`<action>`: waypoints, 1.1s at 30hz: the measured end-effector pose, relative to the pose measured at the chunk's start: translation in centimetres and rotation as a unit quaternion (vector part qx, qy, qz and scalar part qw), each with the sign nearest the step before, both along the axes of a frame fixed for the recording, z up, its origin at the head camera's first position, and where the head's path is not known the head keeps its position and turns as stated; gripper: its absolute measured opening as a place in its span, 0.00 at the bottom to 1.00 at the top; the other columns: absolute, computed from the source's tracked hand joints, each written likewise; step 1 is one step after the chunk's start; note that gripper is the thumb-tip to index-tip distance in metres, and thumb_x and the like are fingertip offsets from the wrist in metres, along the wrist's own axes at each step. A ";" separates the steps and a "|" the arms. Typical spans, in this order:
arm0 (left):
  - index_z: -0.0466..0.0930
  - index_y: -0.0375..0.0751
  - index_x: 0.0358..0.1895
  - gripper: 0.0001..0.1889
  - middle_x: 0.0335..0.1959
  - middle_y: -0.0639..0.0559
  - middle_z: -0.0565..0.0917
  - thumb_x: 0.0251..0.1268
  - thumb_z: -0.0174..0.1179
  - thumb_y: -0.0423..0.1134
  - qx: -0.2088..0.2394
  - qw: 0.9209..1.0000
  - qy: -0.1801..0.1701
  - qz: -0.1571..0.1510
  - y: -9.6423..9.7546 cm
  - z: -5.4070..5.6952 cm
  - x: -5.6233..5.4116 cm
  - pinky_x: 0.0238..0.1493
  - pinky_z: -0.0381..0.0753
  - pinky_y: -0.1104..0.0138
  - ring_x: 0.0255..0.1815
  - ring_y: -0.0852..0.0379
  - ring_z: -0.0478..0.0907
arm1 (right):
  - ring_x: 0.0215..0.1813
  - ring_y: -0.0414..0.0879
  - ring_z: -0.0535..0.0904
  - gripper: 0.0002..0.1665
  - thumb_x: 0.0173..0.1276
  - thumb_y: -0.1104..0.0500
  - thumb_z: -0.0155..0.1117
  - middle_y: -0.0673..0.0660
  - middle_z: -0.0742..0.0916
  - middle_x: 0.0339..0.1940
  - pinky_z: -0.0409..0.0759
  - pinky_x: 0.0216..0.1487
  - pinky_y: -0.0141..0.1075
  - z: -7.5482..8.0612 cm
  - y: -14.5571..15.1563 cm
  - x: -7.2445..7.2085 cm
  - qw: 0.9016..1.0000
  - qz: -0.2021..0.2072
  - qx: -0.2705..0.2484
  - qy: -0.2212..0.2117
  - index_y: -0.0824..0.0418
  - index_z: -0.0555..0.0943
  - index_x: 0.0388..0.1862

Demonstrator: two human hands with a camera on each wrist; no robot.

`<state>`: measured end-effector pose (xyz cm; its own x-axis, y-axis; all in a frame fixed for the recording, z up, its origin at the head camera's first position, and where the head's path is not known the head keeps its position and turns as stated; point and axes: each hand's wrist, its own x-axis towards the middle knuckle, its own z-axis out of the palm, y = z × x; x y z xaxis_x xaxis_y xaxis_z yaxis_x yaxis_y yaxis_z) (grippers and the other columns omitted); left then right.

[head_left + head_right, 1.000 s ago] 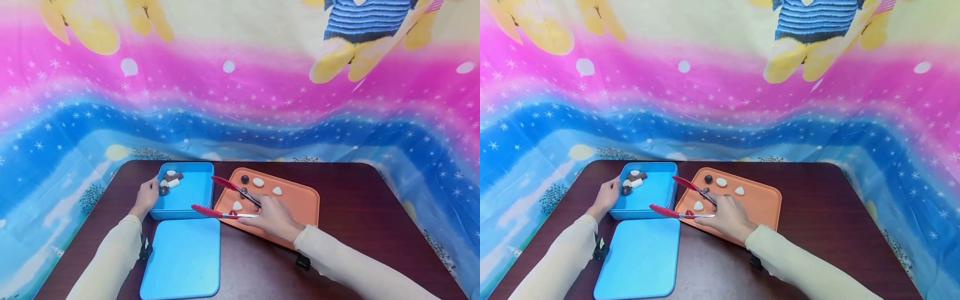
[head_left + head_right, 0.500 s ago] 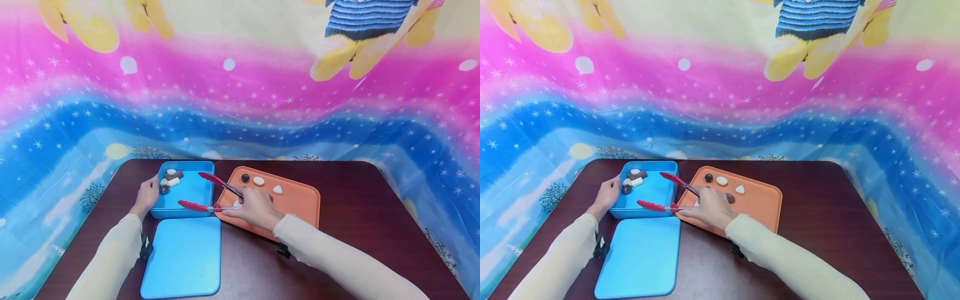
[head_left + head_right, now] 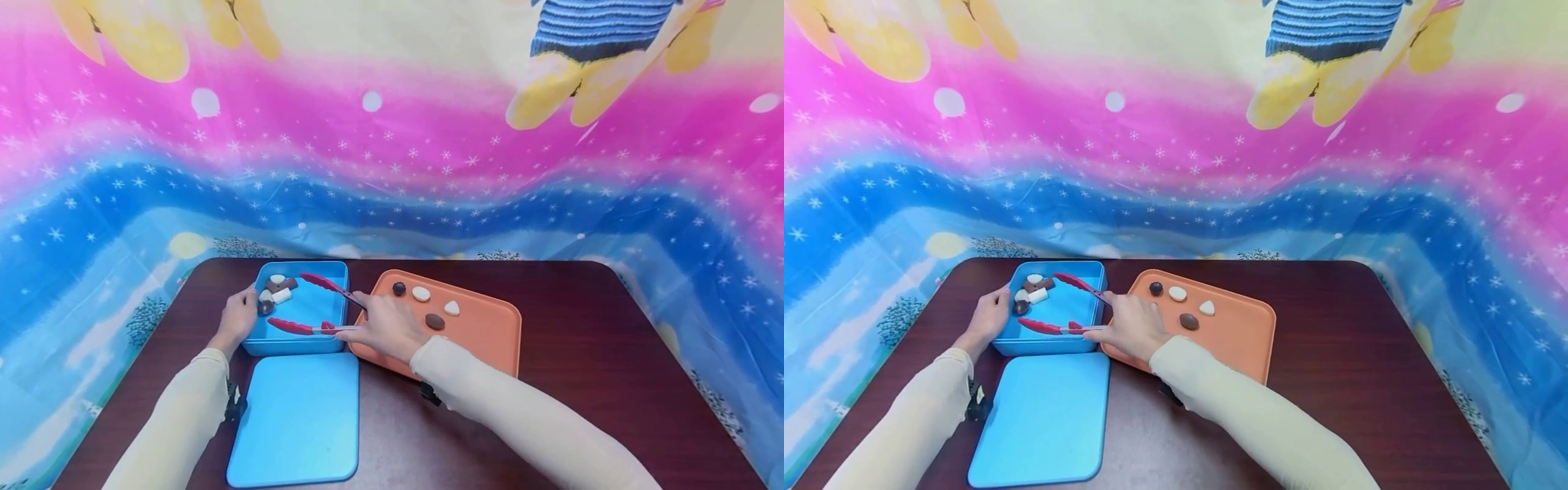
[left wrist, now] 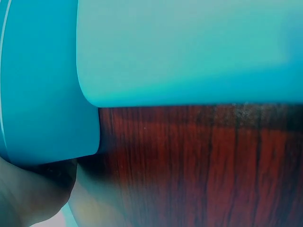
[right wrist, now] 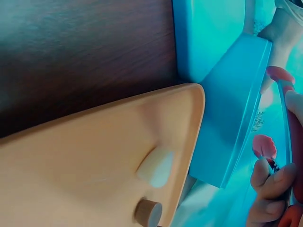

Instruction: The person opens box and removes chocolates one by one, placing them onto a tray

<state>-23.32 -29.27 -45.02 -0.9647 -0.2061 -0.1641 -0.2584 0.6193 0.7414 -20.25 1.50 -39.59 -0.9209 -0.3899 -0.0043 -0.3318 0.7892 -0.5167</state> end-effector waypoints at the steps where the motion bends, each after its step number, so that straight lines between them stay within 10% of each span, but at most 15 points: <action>1: 0.47 0.38 0.81 0.30 0.81 0.33 0.52 0.85 0.25 0.49 0.000 1.000 -0.001 -0.001 0.0 0.0 0.0 0.80 0.51 0.38 0.82 0.31 0.48 | 0.13 0.43 0.65 0.51 0.56 0.29 0.73 0.47 0.71 0.11 0.56 0.13 0.32 0.0 -0.3 -0.1 1.000 0.001 0.003 0.002 0.46 0.71 0.76; 22: 0.47 0.40 0.81 0.31 0.82 0.34 0.52 0.85 0.24 0.51 0.008 1.000 -0.009 0.007 -0.1 0.0 -0.2 0.80 0.51 0.38 0.82 0.31 0.48 | 0.28 0.40 0.76 0.38 0.65 0.32 0.66 0.49 0.87 0.35 0.72 0.20 0.29 -1.0 -4.7 -0.8 0.992 0.037 0.108 0.060 0.44 0.77 0.71; 33: 0.48 0.40 0.81 0.30 0.81 0.33 0.53 0.85 0.25 0.51 0.002 1.000 -0.010 0.010 -0.1 0.1 -0.2 0.80 0.51 0.38 0.82 0.31 0.49 | 0.26 0.39 0.79 0.31 0.67 0.33 0.65 0.48 0.88 0.32 0.71 0.16 0.27 -1.3 -6.8 -1.1 0.980 0.045 0.162 0.109 0.46 0.82 0.63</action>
